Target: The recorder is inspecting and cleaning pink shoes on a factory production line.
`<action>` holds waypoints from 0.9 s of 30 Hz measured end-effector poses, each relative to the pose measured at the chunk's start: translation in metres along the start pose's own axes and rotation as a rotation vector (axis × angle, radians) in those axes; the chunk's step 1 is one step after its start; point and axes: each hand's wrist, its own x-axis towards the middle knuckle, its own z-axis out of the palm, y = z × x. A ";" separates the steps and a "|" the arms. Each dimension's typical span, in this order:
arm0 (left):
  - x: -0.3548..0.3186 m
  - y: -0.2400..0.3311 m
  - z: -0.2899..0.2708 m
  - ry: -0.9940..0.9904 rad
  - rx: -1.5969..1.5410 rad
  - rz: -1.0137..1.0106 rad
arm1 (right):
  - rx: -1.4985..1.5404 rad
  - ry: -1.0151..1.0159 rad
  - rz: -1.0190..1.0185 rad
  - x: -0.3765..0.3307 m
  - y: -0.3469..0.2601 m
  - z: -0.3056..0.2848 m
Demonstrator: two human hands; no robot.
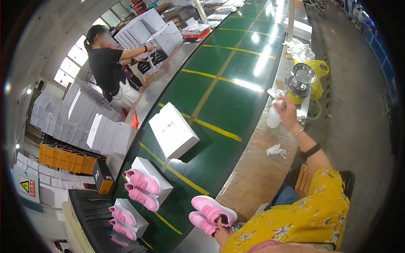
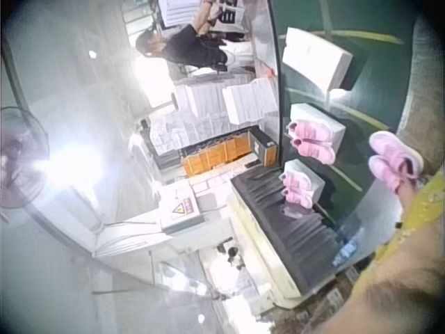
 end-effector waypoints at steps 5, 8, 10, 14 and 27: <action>-0.008 0.026 0.011 0.048 -0.029 -0.076 | -0.174 0.138 -0.063 0.095 0.050 -0.053; 0.004 0.021 0.020 0.143 -0.030 0.016 | -0.326 0.183 -0.106 0.133 0.127 -0.097; 0.008 0.024 0.011 0.190 -0.013 0.045 | -0.430 0.202 -0.114 0.151 0.161 -0.105; 0.026 0.032 -0.010 0.158 0.041 0.178 | -0.402 0.150 -0.044 0.169 0.195 -0.097; 0.049 0.035 -0.004 -0.195 0.125 0.043 | -0.561 0.140 0.066 0.154 0.263 -0.060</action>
